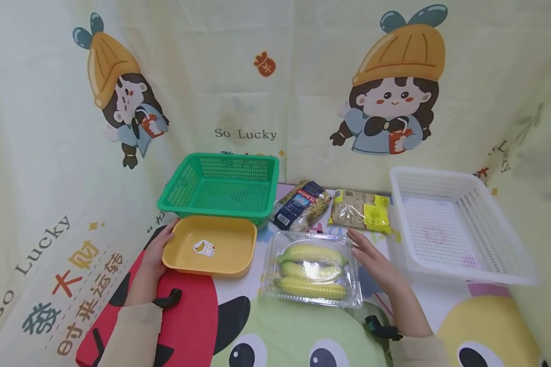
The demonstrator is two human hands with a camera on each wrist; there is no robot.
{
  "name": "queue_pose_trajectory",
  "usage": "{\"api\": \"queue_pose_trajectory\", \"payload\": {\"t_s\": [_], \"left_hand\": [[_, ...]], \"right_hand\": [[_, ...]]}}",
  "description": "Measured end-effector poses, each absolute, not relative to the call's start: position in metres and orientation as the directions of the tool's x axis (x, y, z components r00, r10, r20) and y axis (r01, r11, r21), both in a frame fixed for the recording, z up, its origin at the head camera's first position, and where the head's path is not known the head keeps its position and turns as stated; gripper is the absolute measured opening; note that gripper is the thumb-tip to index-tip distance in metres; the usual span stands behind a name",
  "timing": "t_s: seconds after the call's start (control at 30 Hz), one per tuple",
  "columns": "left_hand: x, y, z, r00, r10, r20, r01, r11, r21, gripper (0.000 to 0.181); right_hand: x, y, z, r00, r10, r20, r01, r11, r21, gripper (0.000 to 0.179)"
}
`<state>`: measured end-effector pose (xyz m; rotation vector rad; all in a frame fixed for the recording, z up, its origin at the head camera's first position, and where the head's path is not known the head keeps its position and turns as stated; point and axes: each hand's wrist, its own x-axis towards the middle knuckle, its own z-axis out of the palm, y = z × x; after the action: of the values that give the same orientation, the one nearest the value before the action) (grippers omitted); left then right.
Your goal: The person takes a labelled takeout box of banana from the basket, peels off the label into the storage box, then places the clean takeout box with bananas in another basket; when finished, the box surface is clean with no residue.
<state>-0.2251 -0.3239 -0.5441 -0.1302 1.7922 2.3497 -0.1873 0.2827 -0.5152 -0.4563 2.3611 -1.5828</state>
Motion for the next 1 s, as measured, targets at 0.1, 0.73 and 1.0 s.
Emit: {"api": "queue_pose_trajectory", "payload": {"t_s": [0.1,0.73,1.0], "left_hand": [[-0.225,-0.323,-0.544,-0.981,0.086,-0.173,-0.190,-0.273,0.943,0.052],[-0.225,-0.320,-0.543,-0.991,0.031,-0.133,-0.136,-0.248,0.959,0.052],[-0.214,-0.323,-0.519,-0.957,-0.288,-0.031,-0.137,0.354,0.925,0.056]], "right_hand": [[-0.188,0.281,-0.520,-0.905,-0.424,-0.021,-0.133,0.330,-0.934,0.058],[-0.189,0.280,-0.536,-0.911,-0.410,-0.054,-0.101,0.347,-0.932,0.060],[-0.190,0.276,-0.537,-0.914,-0.402,-0.055,-0.105,0.364,-0.925,0.059]]}}
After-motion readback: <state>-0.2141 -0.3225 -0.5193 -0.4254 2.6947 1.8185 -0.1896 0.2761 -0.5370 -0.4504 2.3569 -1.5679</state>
